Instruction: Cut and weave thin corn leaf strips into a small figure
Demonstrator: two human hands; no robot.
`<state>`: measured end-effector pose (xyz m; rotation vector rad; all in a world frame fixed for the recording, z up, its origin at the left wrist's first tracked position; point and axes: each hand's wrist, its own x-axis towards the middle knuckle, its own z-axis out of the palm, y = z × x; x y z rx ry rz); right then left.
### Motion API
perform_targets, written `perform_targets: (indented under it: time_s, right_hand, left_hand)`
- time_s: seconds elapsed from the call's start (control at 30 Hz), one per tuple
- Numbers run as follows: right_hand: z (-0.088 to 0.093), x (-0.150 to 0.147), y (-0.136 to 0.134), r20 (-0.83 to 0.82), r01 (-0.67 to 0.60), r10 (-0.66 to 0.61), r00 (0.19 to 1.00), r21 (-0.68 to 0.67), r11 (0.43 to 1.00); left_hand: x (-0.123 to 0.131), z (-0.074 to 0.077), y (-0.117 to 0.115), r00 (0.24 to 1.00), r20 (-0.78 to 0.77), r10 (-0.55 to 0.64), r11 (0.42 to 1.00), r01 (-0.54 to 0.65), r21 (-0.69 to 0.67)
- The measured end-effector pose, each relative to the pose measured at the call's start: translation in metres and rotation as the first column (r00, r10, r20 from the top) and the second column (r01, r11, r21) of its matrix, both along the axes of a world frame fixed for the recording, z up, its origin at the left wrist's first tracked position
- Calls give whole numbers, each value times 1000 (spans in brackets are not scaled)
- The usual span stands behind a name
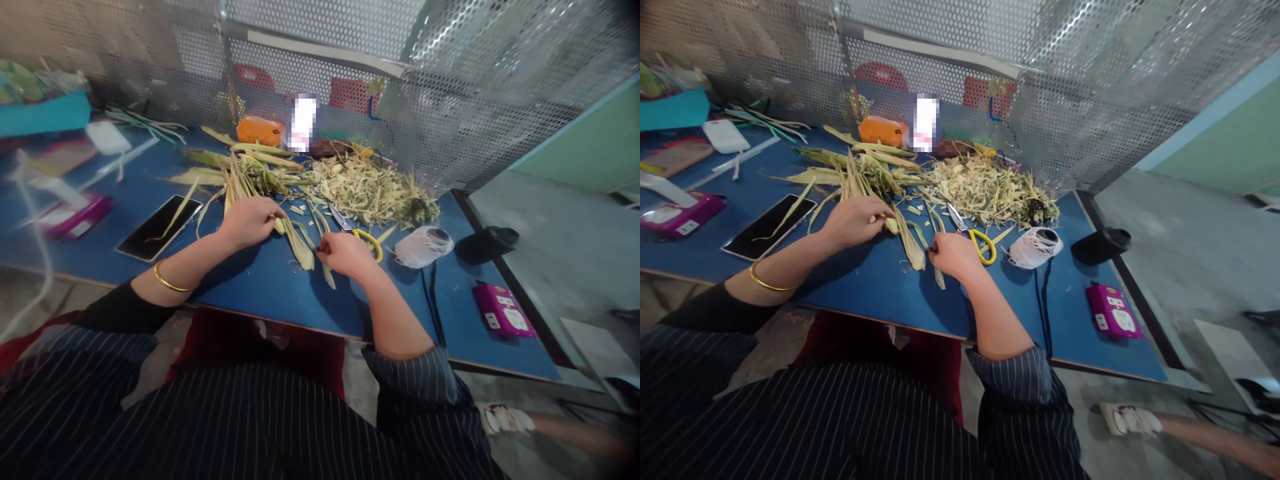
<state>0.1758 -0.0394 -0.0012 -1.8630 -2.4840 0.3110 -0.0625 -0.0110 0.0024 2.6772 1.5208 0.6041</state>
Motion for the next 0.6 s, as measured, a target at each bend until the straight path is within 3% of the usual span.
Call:
perform_targets:
  time_s: [0.07, 0.17, 0.33, 0.43, 0.6]
  right_hand:
    - [-4, -2, 2, 26, 15, -15, 1000, 3, 1000]
    - [-4, 0, 6, -53, 63, -63, 997, -3, 998]
    - [3, 11, 9, -304, 232, -207, 930, 47, 972]
    - [4, 18, 9, -457, 264, -229, 860, 12, 965]
    - [7, 24, 11, -389, 376, -291, 874, 165, 912]
  left_hand:
    - [11, -6, -3, 981, -33, -193, 981, 191, -45]
    - [21, -14, -4, 939, -129, -319, 947, 309, -89]
    - [20, -19, -1, 927, -192, -323, 946, 309, -101]
    - [19, -21, -1, 912, -240, -331, 944, 319, -90]
    - [18, -19, -4, 911, -263, -318, 948, 312, -65]
